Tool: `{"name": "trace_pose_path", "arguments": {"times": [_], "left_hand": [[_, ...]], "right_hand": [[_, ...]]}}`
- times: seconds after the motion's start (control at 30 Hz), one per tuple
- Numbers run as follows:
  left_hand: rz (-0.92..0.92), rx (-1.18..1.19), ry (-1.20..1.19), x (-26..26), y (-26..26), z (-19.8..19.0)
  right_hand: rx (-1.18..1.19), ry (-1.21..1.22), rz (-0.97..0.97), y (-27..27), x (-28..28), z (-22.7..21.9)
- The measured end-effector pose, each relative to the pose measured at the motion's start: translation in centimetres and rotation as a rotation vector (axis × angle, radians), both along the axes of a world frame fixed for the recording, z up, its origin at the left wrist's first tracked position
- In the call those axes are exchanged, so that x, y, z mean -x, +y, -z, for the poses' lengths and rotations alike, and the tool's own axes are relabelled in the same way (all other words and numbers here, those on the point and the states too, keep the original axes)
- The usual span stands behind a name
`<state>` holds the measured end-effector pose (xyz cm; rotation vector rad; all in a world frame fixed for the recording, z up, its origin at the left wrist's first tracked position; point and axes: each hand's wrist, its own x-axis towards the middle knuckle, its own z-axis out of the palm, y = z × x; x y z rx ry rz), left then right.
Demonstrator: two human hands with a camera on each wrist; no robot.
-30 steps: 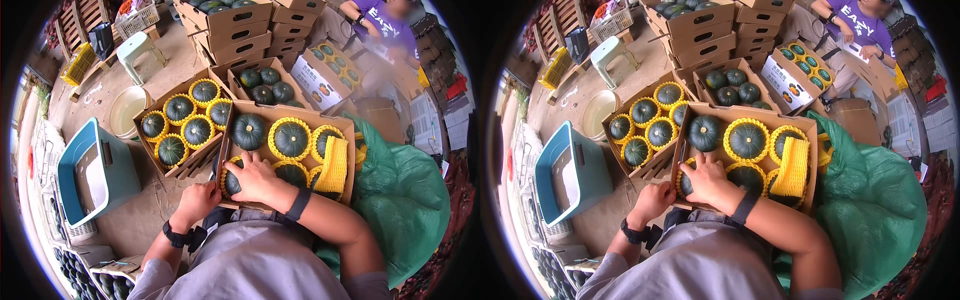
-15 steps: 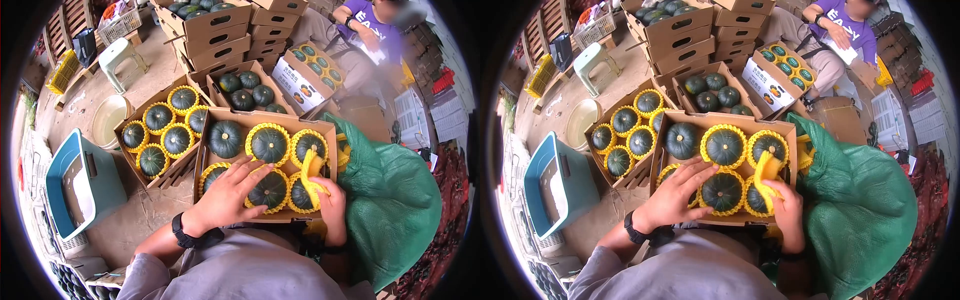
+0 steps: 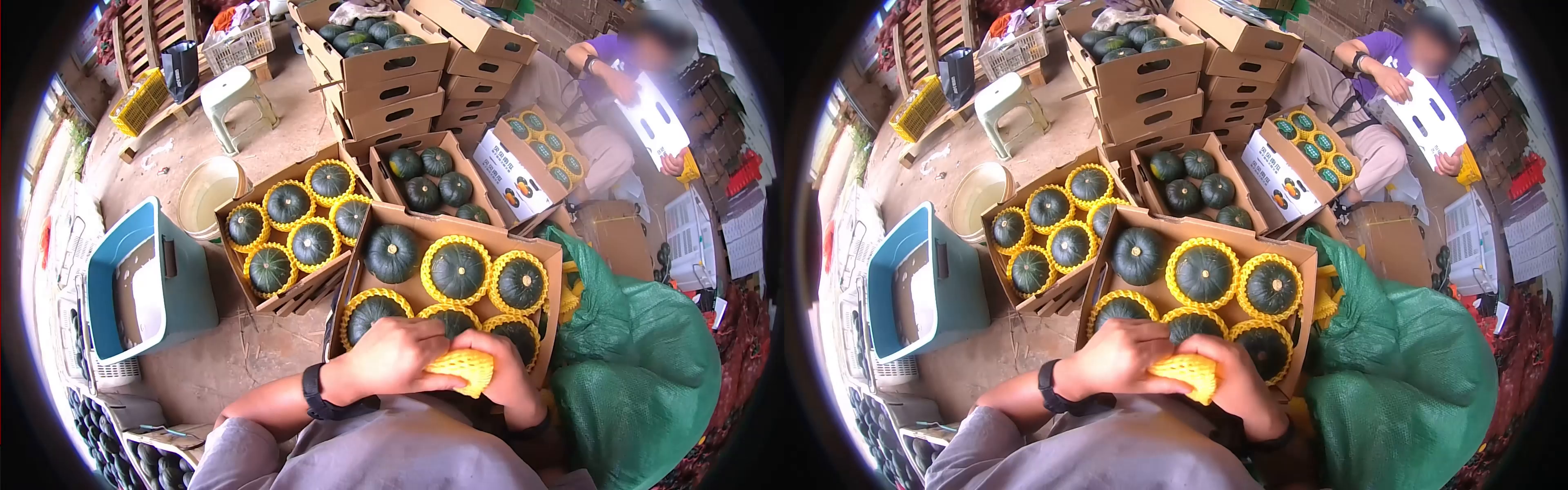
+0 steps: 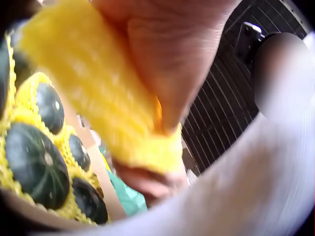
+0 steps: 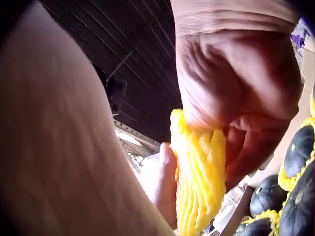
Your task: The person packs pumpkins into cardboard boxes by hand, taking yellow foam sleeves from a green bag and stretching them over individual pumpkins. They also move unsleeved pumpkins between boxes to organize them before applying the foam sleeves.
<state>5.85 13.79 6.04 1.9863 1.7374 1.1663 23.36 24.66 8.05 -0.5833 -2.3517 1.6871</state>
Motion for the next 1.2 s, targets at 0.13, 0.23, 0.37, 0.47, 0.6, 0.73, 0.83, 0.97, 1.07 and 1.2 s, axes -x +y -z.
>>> {"name": "trace_pose_path", "arguments": {"times": [0.13,0.23,0.37,0.47,0.6,0.73,0.83,0.97,1.07,1.2], "left_hand": [[-0.286,-0.190,0.070,-2.9,1.3,-2.0],[-0.074,-0.118,-0.332,-3.2,2.7,-0.4],[-0.110,-0.129,-0.455,-0.9,2.5,0.2],[0.520,0.260,-1.347,-0.9,1.5,1.3],[0.247,0.499,-0.922,0.8,1.4,0.8],[0.153,0.181,-1.455,0.3,0.9,0.4],[-0.168,-0.319,-0.307,0.9,0.8,-0.6],[0.073,-0.231,-0.114,1.6,0.2,-0.5],[0.150,0.090,-0.397,1.9,0.3,2.5],[0.450,0.418,-1.979,2.0,-1.3,2.8]], "right_hand": [[0.019,0.552,0.719,-0.6,2.2,3.5],[-0.109,0.566,0.655,-1.1,0.9,5.8],[0.101,0.616,0.715,-0.8,0.5,7.1],[0.280,0.567,0.766,0.5,1.3,6.4],[1.098,0.639,0.371,1.3,0.4,6.1],[1.333,0.838,0.180,0.3,0.1,5.3],[1.246,0.866,0.093,0.3,0.9,4.2],[1.107,0.918,0.310,3.2,1.4,8.1],[0.797,0.293,0.107,0.1,2.3,4.8],[0.783,0.300,0.355,-0.7,2.8,3.6]]}}
